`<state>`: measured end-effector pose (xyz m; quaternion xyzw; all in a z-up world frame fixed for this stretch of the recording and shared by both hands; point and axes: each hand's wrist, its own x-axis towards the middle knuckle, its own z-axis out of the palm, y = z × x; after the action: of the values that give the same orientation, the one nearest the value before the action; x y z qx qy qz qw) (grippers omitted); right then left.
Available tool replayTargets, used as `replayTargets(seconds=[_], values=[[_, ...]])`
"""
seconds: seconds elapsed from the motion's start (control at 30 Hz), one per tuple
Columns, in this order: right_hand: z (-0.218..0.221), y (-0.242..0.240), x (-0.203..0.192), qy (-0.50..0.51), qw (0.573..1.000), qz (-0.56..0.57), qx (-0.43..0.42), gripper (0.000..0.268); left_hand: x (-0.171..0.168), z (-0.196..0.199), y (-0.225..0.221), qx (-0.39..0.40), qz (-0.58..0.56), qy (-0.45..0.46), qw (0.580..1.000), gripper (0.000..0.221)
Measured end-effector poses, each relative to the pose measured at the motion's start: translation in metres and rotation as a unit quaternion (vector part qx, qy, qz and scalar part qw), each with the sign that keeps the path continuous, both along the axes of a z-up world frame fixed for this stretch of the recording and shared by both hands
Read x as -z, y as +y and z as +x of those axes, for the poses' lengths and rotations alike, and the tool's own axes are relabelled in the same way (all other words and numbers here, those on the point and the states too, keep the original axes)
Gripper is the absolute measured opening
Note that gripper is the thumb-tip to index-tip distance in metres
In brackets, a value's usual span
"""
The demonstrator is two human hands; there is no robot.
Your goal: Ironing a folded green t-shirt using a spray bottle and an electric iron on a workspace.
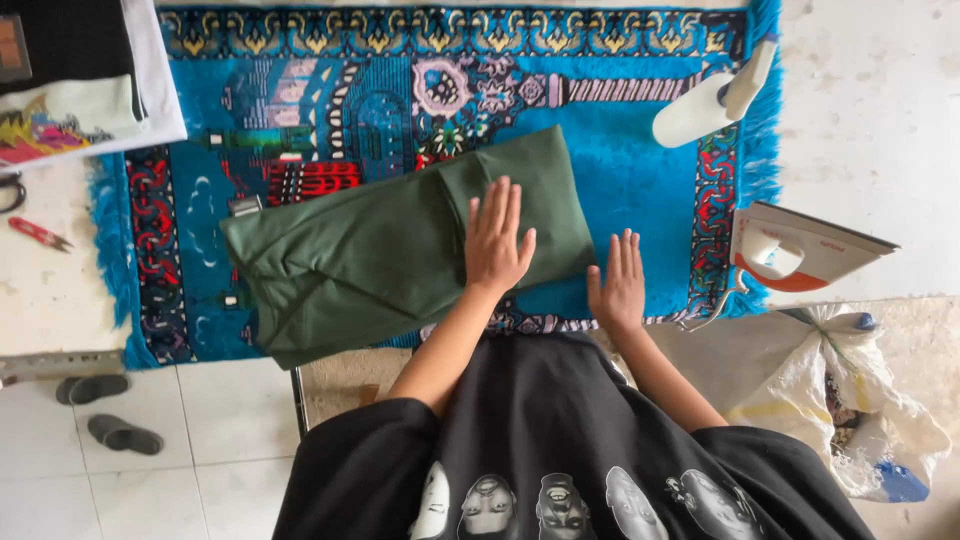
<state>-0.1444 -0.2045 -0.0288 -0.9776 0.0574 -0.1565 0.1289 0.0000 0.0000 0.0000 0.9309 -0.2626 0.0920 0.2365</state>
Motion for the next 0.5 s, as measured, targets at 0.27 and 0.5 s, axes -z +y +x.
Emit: replayTargets(seconds=[0.27,0.5], values=[[0.075,0.044,-0.016,0.097,0.993,0.030,-0.066,0.076,0.048,0.070,-0.083,0.134,0.050,0.025,0.989,0.066],[0.076,0.037,-0.012,0.147,0.985,0.043,-0.073,0.074,0.015,0.076,-0.081,0.094,0.120,0.124,0.981,0.078]])
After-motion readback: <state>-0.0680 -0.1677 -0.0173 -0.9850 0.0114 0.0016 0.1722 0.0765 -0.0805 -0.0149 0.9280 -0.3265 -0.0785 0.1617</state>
